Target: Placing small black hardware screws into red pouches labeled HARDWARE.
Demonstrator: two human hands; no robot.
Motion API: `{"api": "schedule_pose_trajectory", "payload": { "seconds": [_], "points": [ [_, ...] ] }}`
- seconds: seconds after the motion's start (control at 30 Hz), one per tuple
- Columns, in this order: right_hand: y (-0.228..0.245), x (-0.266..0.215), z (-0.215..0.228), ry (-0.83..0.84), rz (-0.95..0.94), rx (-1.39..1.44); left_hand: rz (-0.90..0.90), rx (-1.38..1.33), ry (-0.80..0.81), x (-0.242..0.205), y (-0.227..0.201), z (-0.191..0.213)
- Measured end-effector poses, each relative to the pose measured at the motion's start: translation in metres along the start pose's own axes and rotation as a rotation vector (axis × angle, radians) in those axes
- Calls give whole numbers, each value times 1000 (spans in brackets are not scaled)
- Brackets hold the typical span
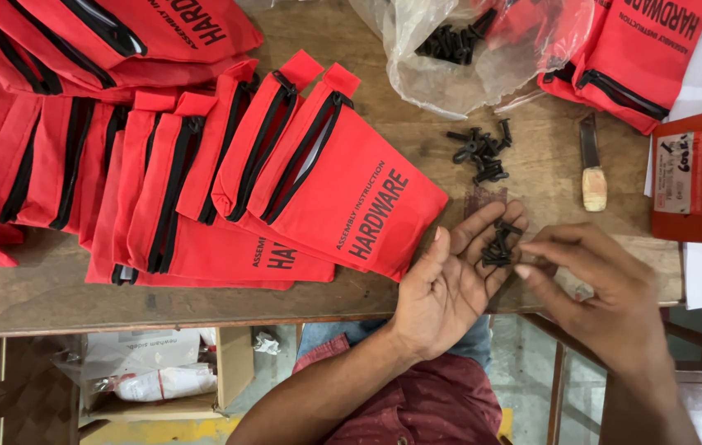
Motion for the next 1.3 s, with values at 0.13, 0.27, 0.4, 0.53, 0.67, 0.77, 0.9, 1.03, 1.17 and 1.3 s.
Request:
{"api": "schedule_pose_trajectory", "payload": {
  "seconds": [0.13,0.27,0.4,0.53,0.67,0.77,0.9,1.03,1.17,1.3],
  "points": [
    [-1,-7,-9,25,15,19,-3,6,-16,0,0,1],
    [2,-17,-21,19,62,21,-5,-2,-20,-1,-1,0],
    [12,-23,-26,-45,112,43,-17,6,-21,0,-3,-4],
    [11,-27,-28,-87,118,89,-44,14,-21,0,-4,-4],
    [7,-35,-26,-136,120,117,-43,-6,-26,0,-2,-3],
    [13,-33,-24,-165,85,49,-55,-3,-21,0,-3,-4],
    [17,-29,-27,-169,47,-75,-53,-12,-21,-1,-4,-5],
    [20,-31,-27,-142,85,-28,-57,4,-21,-1,-4,-6],
    [9,-37,-28,-145,115,32,-57,11,-8,-1,-4,-6],
    [12,-33,-24,-200,49,-40,-48,15,-14,-2,-4,-6]
  ]
}}
Point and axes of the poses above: each hand's wrist, its own x-axis towards the middle knuckle, its own z-axis out of the back of the hand, y = z × x, the point moved 5 cm from there along x, towards the middle knuckle, and after that the axes turned 7 degrees about z, right-handed, at the moved point
